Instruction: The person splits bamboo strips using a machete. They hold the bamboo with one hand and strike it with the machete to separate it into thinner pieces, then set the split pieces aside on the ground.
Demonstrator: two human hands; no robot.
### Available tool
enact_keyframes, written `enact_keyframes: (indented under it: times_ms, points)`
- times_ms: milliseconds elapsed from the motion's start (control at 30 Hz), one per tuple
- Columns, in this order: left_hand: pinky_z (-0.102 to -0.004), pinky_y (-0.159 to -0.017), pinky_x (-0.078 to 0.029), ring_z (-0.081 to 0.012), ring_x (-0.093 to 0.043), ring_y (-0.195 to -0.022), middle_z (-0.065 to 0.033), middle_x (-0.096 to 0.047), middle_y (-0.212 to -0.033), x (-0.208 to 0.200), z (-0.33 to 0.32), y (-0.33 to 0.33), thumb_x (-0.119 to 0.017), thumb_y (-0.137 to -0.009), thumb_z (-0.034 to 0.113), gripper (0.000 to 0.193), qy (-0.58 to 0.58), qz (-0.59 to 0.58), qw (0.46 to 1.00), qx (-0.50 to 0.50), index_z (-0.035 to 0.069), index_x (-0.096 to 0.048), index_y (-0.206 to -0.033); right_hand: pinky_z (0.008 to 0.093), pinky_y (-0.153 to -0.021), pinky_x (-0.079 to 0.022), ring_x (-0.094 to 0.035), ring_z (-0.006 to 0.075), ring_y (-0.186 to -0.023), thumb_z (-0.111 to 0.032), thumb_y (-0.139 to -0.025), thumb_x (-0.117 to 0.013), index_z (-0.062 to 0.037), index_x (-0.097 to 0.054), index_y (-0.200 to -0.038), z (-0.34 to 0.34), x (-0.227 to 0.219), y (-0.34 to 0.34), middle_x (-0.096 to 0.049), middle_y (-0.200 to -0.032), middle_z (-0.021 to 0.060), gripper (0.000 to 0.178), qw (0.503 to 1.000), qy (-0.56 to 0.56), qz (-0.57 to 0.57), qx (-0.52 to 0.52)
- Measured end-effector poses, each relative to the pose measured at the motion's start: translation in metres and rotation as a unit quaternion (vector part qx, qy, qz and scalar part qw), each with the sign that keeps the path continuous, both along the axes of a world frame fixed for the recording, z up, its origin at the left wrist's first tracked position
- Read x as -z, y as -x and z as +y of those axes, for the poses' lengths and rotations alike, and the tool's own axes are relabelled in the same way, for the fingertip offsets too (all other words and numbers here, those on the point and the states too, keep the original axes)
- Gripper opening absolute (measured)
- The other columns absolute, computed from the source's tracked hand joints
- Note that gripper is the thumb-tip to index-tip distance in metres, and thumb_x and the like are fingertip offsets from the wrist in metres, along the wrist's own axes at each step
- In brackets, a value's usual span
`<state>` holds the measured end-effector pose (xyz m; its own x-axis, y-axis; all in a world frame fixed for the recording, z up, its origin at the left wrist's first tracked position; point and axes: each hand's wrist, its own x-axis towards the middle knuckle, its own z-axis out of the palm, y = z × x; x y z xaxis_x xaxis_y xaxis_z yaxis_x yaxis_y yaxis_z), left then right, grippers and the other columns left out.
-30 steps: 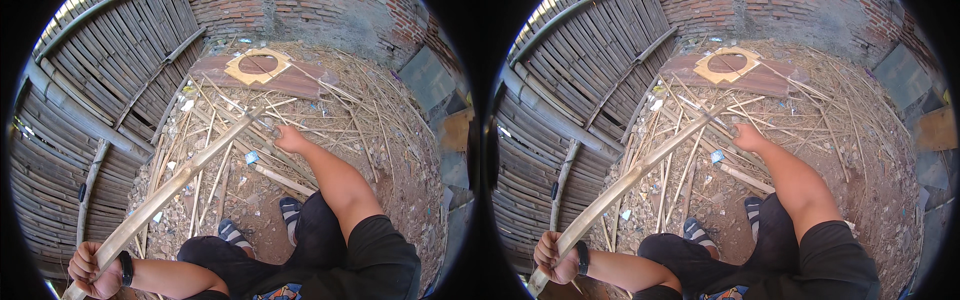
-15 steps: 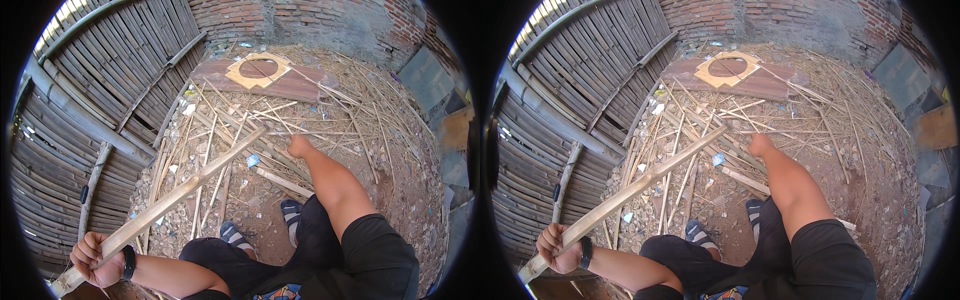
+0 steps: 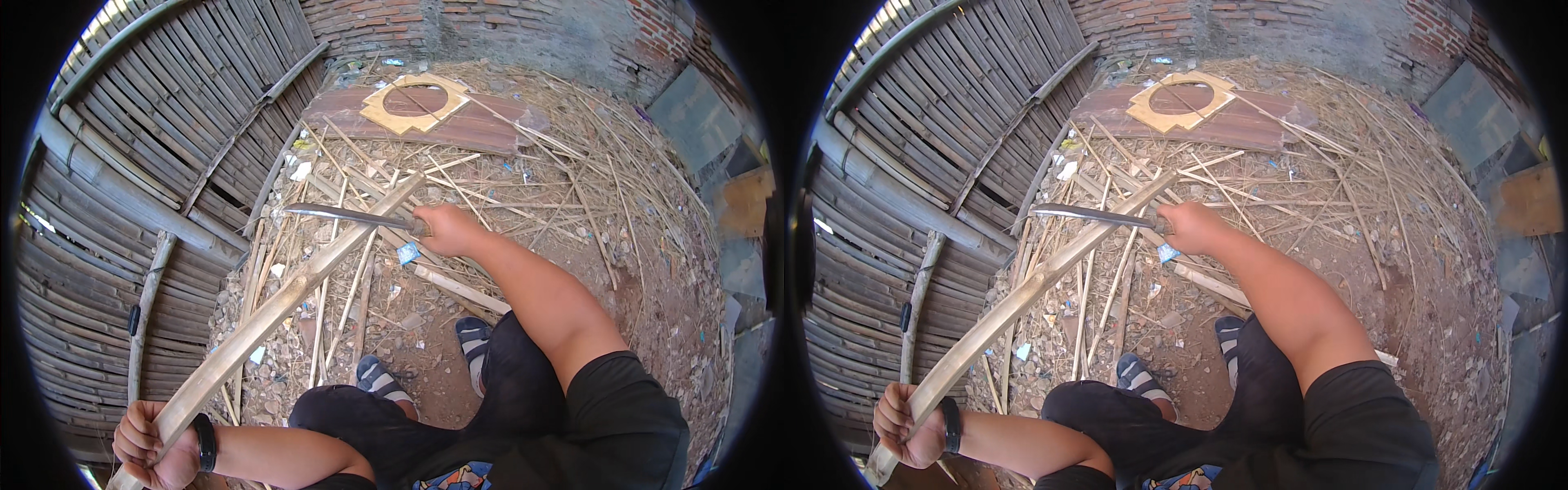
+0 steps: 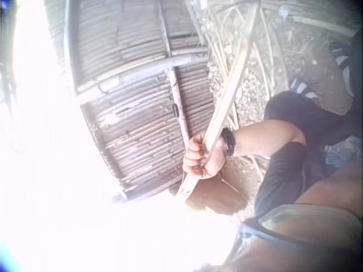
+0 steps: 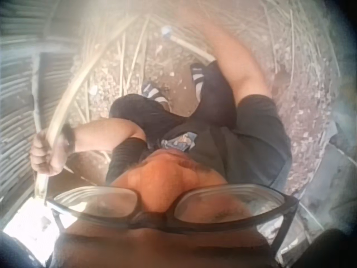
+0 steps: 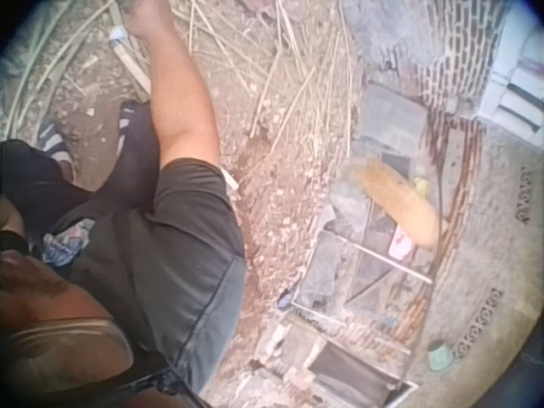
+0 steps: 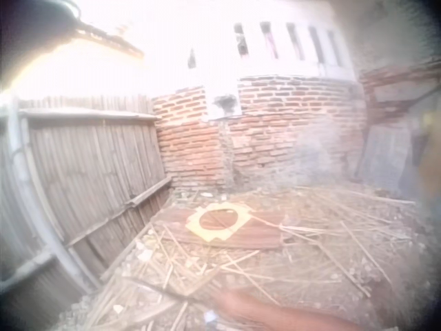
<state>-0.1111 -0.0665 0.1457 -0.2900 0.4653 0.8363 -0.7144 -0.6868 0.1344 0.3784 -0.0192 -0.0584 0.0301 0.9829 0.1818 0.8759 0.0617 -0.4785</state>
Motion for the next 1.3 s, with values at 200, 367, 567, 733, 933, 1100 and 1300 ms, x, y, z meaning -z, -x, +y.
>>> enact_keyframes:
  times_ms: [200,367,567,733,933,1100,1300]
  points:
    - [-0.0268,-0.058,-0.028,-0.0098,-0.033,-0.049,0.0051,-0.033,-0.056,0.004,-0.003,0.014,-0.061,-0.077,0.005,0.033,0.007,-0.015,1.000,0.000,0.017,-0.035,-0.060,0.0451,-0.087,-0.053,-0.066,0.0386,-0.101,-0.019,-0.079,-0.070,-0.0032,-0.062,-0.116,-0.019,0.059,-0.071,-0.068,-0.107,0.0232,0.041,0.924,0.115,0.058,0.361]
    - [-0.0253,-0.057,-0.029,-0.0092,-0.033,-0.049,0.0051,-0.034,-0.055,0.003,-0.003,0.025,-0.060,-0.076,0.004,0.032,-0.007,-0.009,0.999,0.049,0.017,-0.035,-0.060,0.0424,-0.081,-0.054,-0.068,0.0360,-0.097,-0.015,-0.076,-0.065,0.0066,-0.062,-0.115,-0.036,0.080,-0.123,-0.067,-0.106,0.0293,0.045,0.913,0.179,0.102,0.353]
    - [-0.0243,-0.057,-0.029,-0.0089,-0.032,-0.049,0.0054,-0.034,-0.053,0.004,0.000,0.022,-0.060,-0.072,0.004,0.032,0.002,-0.050,0.998,0.042,0.018,-0.034,-0.059,0.0407,-0.082,-0.051,-0.067,0.0347,-0.092,-0.022,-0.074,-0.071,0.0035,-0.063,-0.116,-0.031,0.031,-0.088,-0.068,-0.100,0.0254,0.050,0.930,0.054,0.176,0.317]
    - [-0.0231,-0.054,-0.029,-0.0087,-0.030,-0.047,0.0058,-0.034,-0.051,0.000,-0.006,0.030,-0.061,-0.070,0.005,0.032,-0.013,-0.052,0.997,0.047,0.018,-0.034,-0.058,0.0405,-0.082,-0.050,-0.066,0.0314,-0.089,-0.022,-0.076,-0.071,0.0010,-0.063,-0.118,-0.031,0.015,-0.083,-0.069,-0.095,0.0213,0.048,0.931,0.031,0.229,0.284]
    - [-0.0233,-0.056,-0.030,-0.0084,-0.030,-0.047,0.0059,-0.034,-0.051,-0.002,-0.009,0.037,-0.061,-0.070,0.006,0.032,-0.030,-0.039,0.998,0.050,0.018,-0.034,-0.058,0.0394,-0.084,-0.050,-0.067,0.0308,-0.093,-0.022,-0.077,-0.071,0.0004,-0.062,-0.122,-0.031,0.009,-0.082,-0.069,-0.100,0.0221,0.052,0.916,0.051,0.277,0.287]
    - [-0.0232,-0.056,-0.030,-0.0083,-0.031,-0.047,0.0063,-0.033,-0.051,0.002,-0.005,0.032,-0.061,-0.070,0.006,0.031,-0.009,-0.054,0.998,0.040,0.018,-0.035,-0.058,0.0402,-0.087,-0.051,-0.067,0.0320,-0.096,-0.021,-0.076,-0.070,-0.0001,-0.063,-0.121,-0.032,0.045,-0.110,-0.070,-0.102,0.0215,0.050,0.899,0.039,0.248,0.358]
    - [-0.0231,-0.053,-0.029,-0.0080,-0.033,-0.046,0.0072,-0.034,-0.052,0.000,-0.002,0.014,-0.062,-0.078,0.007,0.034,-0.032,-0.014,0.999,0.007,0.018,-0.035,-0.060,0.0334,-0.040,-0.037,-0.048,0.0165,-0.045,-0.007,-0.079,-0.066,0.0000,-0.051,-0.097,-0.035,0.051,-0.122,-0.053,-0.064,0.0067,0.024,0.798,0.006,0.376,0.472]
